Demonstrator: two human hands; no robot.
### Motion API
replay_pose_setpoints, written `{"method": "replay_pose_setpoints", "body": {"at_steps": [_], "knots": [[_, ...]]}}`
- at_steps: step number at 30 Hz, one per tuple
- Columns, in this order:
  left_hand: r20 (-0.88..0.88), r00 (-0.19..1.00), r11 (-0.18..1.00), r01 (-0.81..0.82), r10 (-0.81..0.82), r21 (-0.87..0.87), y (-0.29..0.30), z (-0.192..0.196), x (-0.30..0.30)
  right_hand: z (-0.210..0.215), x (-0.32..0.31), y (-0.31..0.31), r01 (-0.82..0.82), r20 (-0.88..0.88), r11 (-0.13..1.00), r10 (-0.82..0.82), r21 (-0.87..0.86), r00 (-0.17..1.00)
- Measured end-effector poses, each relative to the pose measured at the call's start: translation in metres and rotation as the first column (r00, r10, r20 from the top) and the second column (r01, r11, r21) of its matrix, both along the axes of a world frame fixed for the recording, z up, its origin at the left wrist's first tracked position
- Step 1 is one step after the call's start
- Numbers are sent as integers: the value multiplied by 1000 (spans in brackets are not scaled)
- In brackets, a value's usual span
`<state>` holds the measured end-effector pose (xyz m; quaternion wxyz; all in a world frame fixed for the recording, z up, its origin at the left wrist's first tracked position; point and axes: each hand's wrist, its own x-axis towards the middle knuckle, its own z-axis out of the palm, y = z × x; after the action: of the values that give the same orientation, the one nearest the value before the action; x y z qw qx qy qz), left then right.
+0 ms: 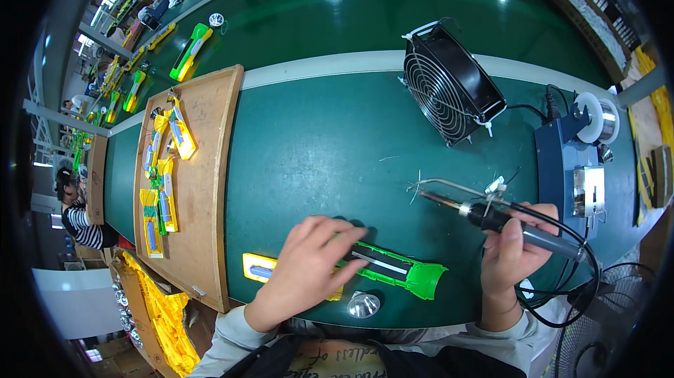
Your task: The person assembles portable flashlights at a workbench. They fit internal components into the plastic casings, solder the wiring using a soldering iron, close the housings by hand, and place the assembled flashlights onto the conveyor belt.
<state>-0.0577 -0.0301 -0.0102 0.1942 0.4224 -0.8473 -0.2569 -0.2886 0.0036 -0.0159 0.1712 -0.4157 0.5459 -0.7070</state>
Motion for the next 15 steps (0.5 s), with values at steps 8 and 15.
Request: {"method": "replay_pose_setpoints", "body": {"at_steps": [8,15], "knots": [[94,988,993,119,-120,19,-1,-14,-4,-4,-10,-1,35,63,995,-29,-97,998],[36,994,989,96,-100,110,-3,-14,-2,-5,-10,-1,-9,44,999,10,-38,999]]}}
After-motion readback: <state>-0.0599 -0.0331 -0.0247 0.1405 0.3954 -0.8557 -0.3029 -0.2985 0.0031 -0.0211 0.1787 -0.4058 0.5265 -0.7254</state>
